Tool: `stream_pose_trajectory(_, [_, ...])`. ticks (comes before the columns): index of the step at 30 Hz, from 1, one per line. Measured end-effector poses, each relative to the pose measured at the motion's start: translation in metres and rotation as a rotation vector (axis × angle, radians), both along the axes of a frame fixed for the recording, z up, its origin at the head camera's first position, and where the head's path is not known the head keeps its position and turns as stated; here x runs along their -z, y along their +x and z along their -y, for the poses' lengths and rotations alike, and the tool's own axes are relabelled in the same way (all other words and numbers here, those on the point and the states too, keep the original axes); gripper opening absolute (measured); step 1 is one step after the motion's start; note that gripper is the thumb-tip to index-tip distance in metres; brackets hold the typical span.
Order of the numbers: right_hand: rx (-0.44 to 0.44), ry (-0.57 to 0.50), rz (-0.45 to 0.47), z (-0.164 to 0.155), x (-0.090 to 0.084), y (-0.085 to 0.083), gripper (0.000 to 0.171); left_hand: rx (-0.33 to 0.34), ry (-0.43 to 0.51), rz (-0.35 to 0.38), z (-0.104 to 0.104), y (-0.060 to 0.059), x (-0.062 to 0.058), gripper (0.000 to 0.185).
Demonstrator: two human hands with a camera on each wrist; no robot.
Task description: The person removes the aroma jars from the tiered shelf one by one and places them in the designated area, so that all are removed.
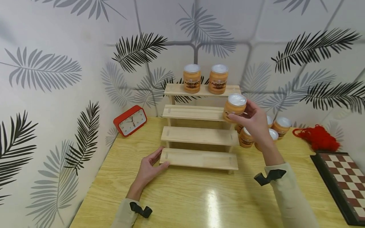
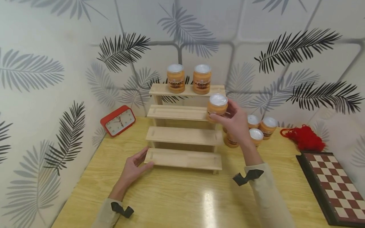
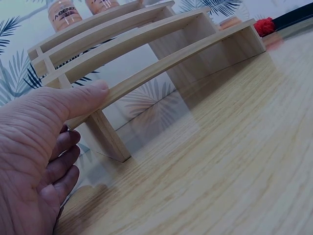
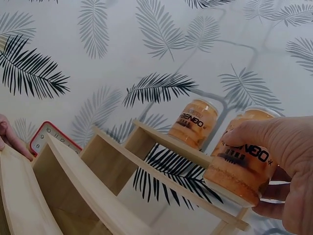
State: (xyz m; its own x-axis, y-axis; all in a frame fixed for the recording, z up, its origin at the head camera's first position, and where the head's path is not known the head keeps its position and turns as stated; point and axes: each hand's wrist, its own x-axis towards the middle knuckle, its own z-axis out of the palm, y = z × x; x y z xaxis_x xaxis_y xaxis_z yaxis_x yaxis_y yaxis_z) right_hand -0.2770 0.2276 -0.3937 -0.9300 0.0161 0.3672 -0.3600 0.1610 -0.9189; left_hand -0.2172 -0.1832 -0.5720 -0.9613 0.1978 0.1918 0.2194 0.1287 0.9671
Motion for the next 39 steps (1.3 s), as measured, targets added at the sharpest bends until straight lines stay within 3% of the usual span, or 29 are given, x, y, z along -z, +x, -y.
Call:
stream_pose_trajectory(8, [0.032,0.011,-0.022,-0.021,0.003,0.011,0.063,0.003,-0.001,0.013,0.0,0.005,0.001,0.073])
stream_pose_trajectory(15, [0.089,0.041,-0.06,-0.044,0.004,0.019,0.063,-0.002,-0.001,-0.004,-0.002,-0.001,0.001,0.072])
stream_pose_trajectory(22, [0.116,-0.061,-0.048,-0.065,0.008,0.03,0.06,-0.003,0.007,-0.002,-0.001,-0.002,0.004,0.072])
stream_pose_trajectory(31, [0.204,-0.092,-0.027,-0.092,0.018,0.041,0.065,0.003,0.005,-0.002,-0.001,-0.001,0.001,0.072])
stream_pose_trajectory(39, [0.28,0.003,0.027,-0.111,0.028,0.05,0.067,-0.004,0.01,0.01,-0.002,-0.001,0.0,0.072])
